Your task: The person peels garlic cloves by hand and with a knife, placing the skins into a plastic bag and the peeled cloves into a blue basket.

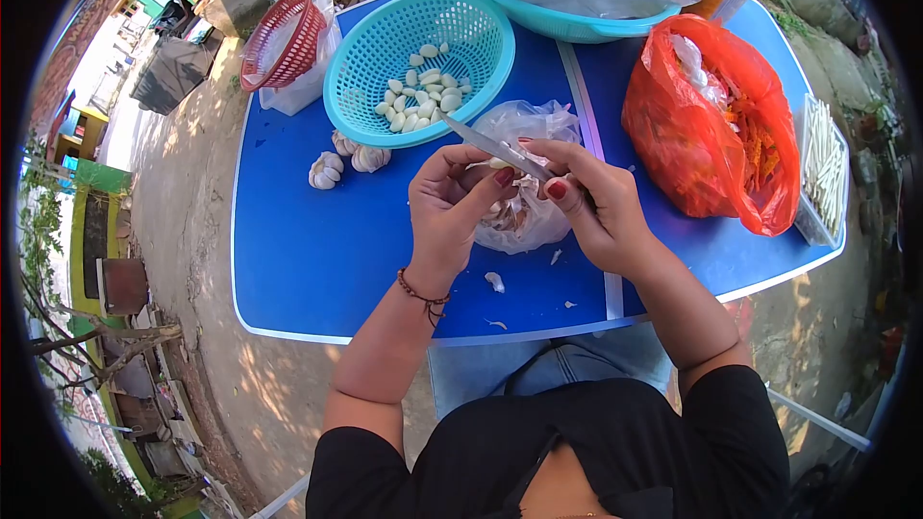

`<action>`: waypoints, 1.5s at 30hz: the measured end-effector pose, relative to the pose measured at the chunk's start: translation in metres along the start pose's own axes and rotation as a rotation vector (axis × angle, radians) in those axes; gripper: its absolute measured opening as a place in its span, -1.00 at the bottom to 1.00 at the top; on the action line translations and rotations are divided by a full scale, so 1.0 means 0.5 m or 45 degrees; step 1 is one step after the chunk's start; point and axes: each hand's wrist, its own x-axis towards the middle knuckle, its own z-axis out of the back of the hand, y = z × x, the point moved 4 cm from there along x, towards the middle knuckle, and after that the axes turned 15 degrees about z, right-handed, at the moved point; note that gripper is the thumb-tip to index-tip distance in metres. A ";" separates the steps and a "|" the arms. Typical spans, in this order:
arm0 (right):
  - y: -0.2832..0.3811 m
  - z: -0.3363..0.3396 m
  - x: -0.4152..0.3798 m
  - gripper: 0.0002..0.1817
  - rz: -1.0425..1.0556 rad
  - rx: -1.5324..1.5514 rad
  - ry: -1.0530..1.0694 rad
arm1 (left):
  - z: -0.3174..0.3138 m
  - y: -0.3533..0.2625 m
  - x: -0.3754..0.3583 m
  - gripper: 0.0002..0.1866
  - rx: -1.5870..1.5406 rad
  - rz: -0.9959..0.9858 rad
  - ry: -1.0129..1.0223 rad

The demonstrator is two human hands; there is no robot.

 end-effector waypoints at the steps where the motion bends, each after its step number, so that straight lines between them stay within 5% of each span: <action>1: 0.003 -0.002 0.000 -0.66 -0.009 -0.016 0.022 | -0.001 -0.001 0.000 -0.74 0.002 -0.005 0.005; 6: 0.000 -0.008 -0.001 -0.64 0.176 -0.141 0.006 | -0.001 -0.001 -0.002 -0.70 0.015 -0.021 0.033; 36: -0.001 0.002 0.003 -0.73 -0.028 -0.077 -0.053 | 0.007 0.004 0.010 -0.75 -0.378 0.171 0.112; 45: 0.005 -0.005 -0.004 -0.62 -0.058 -0.067 0.079 | 0.013 0.010 0.009 -0.70 -0.367 0.182 0.194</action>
